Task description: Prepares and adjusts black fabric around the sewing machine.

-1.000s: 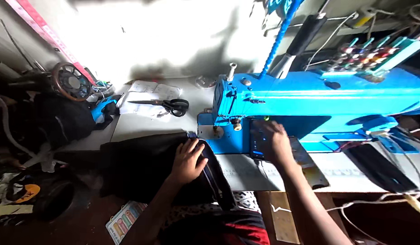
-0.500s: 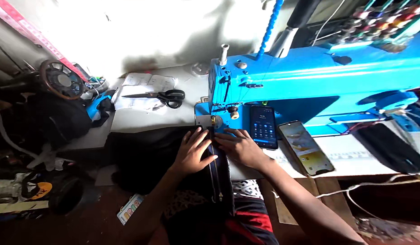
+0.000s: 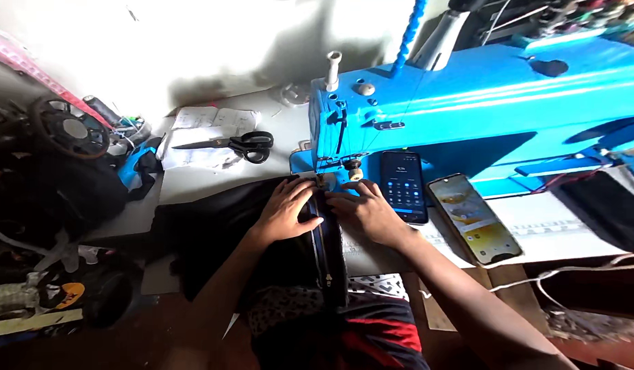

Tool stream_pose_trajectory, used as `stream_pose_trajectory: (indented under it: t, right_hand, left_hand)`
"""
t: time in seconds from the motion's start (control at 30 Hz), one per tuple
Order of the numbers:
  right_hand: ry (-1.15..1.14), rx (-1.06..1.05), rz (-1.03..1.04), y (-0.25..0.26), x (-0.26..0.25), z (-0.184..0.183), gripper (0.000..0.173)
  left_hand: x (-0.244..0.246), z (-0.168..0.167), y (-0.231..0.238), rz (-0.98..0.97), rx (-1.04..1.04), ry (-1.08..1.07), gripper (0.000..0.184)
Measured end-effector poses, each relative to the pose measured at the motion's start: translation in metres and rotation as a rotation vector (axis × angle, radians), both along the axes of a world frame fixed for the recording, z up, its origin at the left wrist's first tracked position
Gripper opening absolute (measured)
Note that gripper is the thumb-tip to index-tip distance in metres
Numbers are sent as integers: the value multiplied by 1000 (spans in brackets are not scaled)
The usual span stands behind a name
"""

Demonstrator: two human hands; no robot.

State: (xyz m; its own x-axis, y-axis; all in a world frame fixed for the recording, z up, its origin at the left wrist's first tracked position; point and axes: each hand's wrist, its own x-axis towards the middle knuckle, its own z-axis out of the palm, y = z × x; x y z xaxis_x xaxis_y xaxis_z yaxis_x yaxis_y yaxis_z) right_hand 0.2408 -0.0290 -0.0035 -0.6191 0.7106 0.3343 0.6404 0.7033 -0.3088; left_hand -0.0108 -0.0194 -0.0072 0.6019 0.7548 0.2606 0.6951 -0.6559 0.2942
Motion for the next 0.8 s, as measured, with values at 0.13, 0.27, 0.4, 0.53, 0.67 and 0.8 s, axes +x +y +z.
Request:
stream_pose_trajectory:
  t: [0.13,0.27,0.4,0.53,0.67,0.8]
  right_hand:
    - [0,33,-39,1,-1,-4,27]
    - [-1,82,-72,2,-1,-8,30]
    - [-16,81,-92,1,-2,-9,32]
    - [-22,75,-96,0,-3,-8,32]
    - [-18,-1,-96,-6,1,-6,33]
    - [7,28,-118,-9,0,-6,33]
  left_hand:
    - [-2,-1,14,-26,-21,-18,66]
    - [-4,-2,21,-27,3,-23,65]
    - [-3,-3,23,-16,27,-30,65]
    - [0,-3,19,4,29,-55,64]
    - [5,-2,11,3,-13,-79,59]
    - [6,-2,11,6,-21,-72,59]
